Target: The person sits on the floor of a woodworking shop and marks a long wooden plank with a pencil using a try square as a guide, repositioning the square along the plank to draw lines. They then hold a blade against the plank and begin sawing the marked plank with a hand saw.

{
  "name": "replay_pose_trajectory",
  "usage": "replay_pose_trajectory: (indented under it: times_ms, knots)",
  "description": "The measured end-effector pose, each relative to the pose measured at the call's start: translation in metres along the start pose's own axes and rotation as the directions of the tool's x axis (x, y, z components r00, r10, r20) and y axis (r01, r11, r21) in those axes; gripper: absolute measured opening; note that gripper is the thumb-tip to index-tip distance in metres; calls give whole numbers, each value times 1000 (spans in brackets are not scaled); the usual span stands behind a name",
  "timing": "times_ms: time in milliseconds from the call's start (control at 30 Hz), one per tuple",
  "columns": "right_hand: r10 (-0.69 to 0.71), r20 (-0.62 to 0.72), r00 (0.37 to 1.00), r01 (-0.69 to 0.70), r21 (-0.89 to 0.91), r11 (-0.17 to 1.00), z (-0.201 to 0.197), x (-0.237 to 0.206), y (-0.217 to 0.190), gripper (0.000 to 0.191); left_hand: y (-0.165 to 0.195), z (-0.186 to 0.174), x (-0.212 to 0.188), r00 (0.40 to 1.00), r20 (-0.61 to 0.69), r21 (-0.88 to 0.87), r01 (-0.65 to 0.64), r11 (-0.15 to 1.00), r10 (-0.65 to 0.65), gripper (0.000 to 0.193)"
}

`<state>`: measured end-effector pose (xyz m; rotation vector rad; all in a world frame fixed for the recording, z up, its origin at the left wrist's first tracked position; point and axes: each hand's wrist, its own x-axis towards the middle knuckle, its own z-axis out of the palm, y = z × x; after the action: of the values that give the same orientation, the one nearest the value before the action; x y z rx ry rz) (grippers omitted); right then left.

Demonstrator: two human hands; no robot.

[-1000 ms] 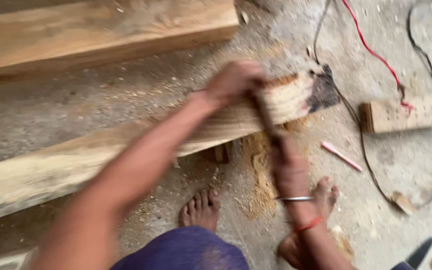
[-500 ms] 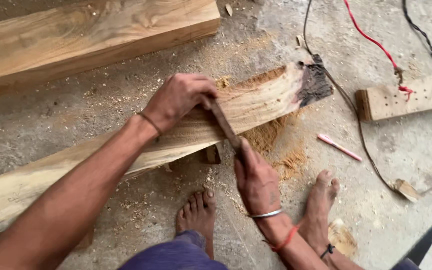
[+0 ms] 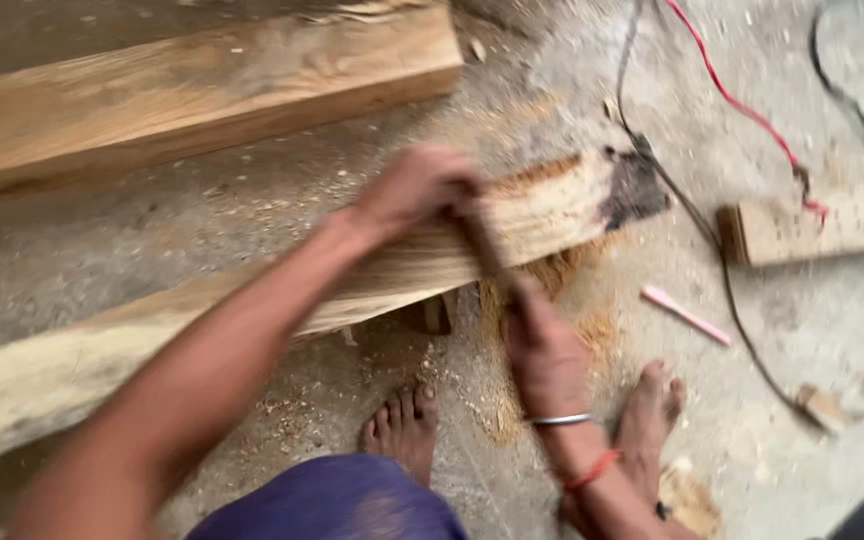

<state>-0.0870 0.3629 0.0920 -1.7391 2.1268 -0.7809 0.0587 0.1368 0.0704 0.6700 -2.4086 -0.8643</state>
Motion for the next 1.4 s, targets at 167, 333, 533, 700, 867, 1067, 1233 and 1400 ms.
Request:
replay_pose_trajectory:
  times_ms: [167,333,533,700,867,1067,1233,1400]
  knots:
    - [30,125,992,-30,4,1000,16,-18,-12,40,-13,-16,-57,999,-23,60,-27,998,28,9]
    - [149,100,984,-152,16,988,-3,6,12,33,-27,24,6,993,-60,16,-102,995,103,6]
    - [14,27,1000,-13,-32,999,-21,25,20,29,-3,30,47,984,43,31,174,984,-176,17]
    - [-18,104,994,6,110,994,9,-4,-8,33,-5,-14,-31,998,-25,-42,59,997,-60,13]
    - [27,135,991,-34,54,998,29,-21,-18,32,-21,-23,-73,998,-38,64,56,996,-53,13]
    - [138,156,978,-153,85,985,-1,7,7,25,-24,12,-11,996,26,78,81,994,-84,12]
    - [87,130,988,-86,-15,996,-8,19,16,31,-16,19,5,976,9,-66,218,974,-218,16]
    - [144,177,974,-145,-6,989,1,9,-2,19,-12,0,-13,993,-4,16,118,993,-118,10]
